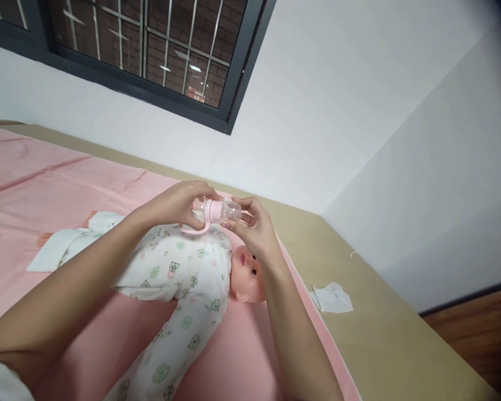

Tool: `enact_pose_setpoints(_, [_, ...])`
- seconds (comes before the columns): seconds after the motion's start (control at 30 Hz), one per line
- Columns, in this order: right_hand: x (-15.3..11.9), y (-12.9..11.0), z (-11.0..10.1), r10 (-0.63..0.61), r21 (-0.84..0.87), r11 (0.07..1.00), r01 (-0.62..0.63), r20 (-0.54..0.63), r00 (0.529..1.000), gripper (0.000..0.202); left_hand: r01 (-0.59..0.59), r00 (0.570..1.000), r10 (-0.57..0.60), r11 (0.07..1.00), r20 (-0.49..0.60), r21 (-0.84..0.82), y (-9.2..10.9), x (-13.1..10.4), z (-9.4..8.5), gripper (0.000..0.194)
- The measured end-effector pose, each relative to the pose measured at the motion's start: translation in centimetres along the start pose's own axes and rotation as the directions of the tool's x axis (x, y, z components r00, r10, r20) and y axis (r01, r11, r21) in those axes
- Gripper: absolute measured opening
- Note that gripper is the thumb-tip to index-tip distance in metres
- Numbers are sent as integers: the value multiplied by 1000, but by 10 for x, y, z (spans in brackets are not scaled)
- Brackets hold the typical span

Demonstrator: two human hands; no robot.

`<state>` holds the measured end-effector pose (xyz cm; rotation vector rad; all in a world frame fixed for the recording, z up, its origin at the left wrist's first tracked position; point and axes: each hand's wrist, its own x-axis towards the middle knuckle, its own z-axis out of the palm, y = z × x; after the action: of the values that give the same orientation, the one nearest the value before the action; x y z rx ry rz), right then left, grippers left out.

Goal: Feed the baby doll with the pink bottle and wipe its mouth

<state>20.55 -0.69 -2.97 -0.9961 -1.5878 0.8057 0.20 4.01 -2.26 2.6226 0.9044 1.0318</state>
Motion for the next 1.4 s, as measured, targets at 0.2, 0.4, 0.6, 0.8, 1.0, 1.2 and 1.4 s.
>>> enact_pose_setpoints(0.2, [-2,0,4,-22,-22,1000,21,-30,999,49,-34,999,34,999,-5,-27,-3,0,1,38])
enact_pose_setpoints(0.4, [-2,4,8,-25,-1,1000,25,-55,998,49,-37,999,36,999,-23,-7,-2,0,1,37])
enact_pose_setpoints(0.6, [-3,6,11,-39,-21,999,38,-85,996,48,-35,999,34,999,-26,-18,-1,0,1,36])
enact_pose_setpoints(0.8, [-4,5,12,-52,-28,998,50,-90,995,49,-43,999,43,999,-30,-13,0,0,0,34])
enact_pose_setpoints(1.0, [0,3,5,-52,-46,998,49,-67,996,48,-52,999,52,999,-4,9,0,-1,2,43])
enact_pose_setpoints(1.2, [7,1,-11,-114,-78,991,105,-133,984,46,-58,997,63,994,-54,94,5,2,6,65])
enact_pose_setpoints(1.4, [19,15,-42,-164,-234,967,95,-294,942,48,51,994,-47,998,-103,40,3,-3,-4,73])
